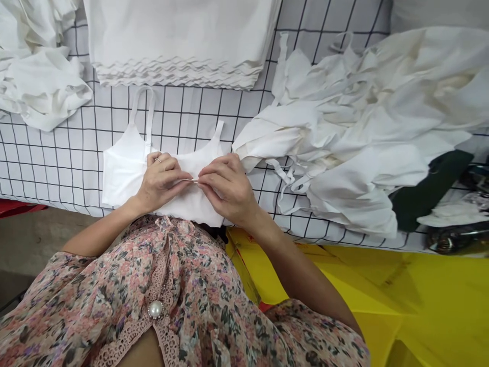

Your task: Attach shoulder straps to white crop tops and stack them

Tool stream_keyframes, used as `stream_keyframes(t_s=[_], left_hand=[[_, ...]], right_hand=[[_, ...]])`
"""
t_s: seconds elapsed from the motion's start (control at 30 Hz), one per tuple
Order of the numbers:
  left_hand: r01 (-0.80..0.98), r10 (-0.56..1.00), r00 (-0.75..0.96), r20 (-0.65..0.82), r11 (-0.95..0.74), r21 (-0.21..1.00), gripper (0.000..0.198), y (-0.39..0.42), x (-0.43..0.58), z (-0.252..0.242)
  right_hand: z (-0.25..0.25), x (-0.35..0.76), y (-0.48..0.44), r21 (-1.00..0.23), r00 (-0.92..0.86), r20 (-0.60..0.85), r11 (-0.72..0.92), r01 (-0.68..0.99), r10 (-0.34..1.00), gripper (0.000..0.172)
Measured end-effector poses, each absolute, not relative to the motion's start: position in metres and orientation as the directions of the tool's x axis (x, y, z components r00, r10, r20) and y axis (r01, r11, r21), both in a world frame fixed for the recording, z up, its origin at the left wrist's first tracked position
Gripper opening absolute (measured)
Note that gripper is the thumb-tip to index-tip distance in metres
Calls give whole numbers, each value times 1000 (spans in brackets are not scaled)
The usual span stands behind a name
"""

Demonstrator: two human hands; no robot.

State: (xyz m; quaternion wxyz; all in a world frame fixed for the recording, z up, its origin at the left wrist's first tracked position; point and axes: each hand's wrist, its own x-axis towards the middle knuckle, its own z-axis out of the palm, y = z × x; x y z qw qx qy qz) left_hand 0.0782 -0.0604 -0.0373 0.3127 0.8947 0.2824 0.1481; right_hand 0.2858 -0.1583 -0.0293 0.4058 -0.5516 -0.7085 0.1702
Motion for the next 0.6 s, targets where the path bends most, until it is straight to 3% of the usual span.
stream_keyframes(t_s=[0.13, 0.37, 0.6], left_hand=[[364, 563, 815, 137, -682, 635, 18, -62, 79, -42], [348, 565, 809, 162, -682, 643, 18, -62, 78, -46], [329, 560, 812, 165, -673, 663, 17, -61, 78, -45]], right_hand=[[-26, 281, -155, -696, 21, 420, 306, 650, 907, 6], [-32, 282, -151, -732, -47, 293, 256, 632, 955, 8], [-33, 286, -151, -692, -77, 289, 264, 672, 954, 9]])
